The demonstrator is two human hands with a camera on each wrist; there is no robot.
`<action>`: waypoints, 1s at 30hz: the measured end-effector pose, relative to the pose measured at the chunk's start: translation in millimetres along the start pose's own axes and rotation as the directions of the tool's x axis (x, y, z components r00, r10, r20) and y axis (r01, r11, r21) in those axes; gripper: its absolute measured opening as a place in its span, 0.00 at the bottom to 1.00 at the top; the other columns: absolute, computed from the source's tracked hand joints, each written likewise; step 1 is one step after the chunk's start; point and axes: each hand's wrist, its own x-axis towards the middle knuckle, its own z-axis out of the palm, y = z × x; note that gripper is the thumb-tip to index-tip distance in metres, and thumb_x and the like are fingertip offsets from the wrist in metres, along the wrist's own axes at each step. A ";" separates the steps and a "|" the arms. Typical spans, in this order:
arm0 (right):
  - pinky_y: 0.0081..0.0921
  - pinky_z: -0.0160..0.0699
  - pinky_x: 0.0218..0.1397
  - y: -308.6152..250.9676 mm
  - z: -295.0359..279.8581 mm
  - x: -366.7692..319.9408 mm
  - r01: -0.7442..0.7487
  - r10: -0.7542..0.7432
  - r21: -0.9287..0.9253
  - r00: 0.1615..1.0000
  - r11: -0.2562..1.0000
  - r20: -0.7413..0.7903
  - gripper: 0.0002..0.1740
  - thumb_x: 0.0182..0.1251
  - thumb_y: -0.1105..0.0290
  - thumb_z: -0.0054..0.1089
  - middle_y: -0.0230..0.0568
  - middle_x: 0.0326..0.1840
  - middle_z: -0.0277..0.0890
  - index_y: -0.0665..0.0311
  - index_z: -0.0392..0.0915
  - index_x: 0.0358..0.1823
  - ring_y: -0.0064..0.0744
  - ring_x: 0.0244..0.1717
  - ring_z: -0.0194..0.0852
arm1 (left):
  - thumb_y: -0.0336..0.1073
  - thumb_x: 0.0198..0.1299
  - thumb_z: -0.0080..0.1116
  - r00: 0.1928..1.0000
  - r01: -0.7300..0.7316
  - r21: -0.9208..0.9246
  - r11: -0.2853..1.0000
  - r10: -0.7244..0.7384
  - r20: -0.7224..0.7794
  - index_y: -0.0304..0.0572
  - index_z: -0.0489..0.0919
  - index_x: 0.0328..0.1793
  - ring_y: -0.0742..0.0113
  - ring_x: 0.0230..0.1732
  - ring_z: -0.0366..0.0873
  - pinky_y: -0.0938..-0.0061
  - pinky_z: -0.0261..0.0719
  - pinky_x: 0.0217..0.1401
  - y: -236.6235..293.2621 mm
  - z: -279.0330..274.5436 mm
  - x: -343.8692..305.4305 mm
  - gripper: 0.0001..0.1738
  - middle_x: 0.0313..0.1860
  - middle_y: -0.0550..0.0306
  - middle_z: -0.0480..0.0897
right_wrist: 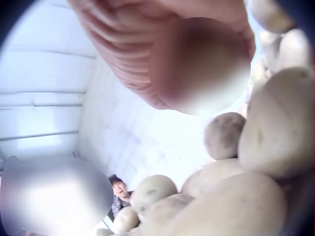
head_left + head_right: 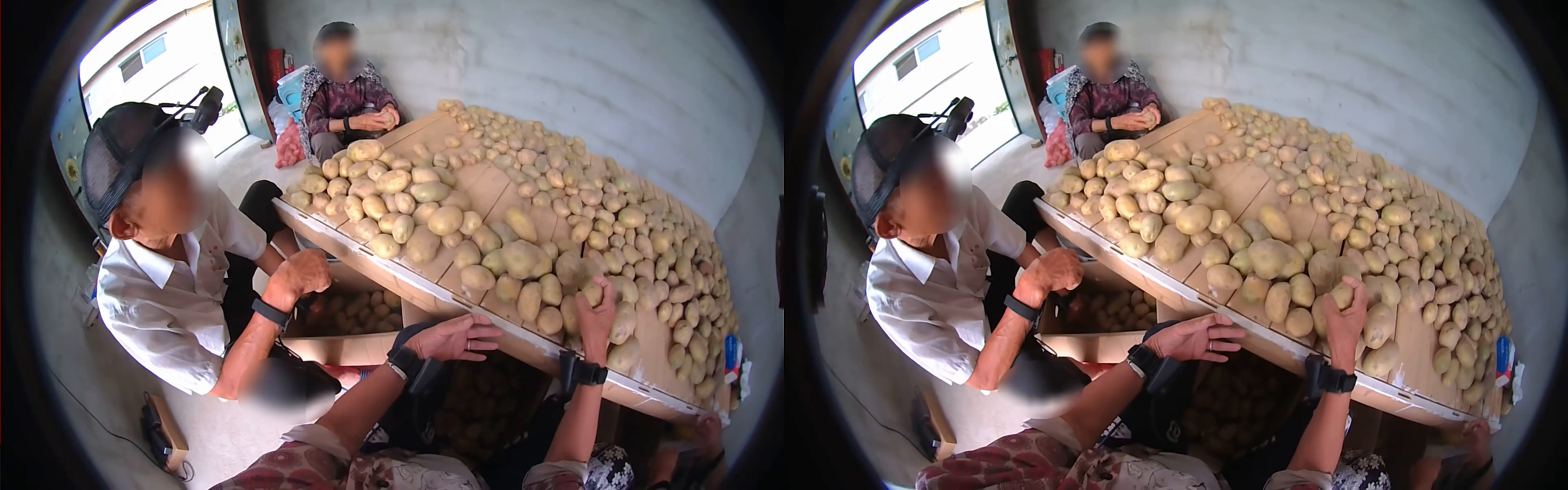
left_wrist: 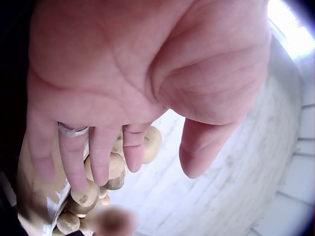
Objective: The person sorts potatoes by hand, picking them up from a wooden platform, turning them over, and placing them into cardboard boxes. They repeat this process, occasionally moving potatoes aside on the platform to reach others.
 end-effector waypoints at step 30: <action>0.37 0.70 0.54 -3.9 82.5 -103.7 0.315 -0.444 0.347 0.800 0.883 0.405 0.15 0.64 0.69 0.49 0.54 0.49 0.73 0.68 0.71 0.50 0.54 0.49 0.72 | 0.44 0.64 0.53 0.990 0.056 0.097 0.994 -0.043 -0.131 0.47 0.58 0.69 0.64 0.56 0.75 0.69 0.78 0.56 2.9 17.5 -3.8 0.30 0.59 0.55 0.70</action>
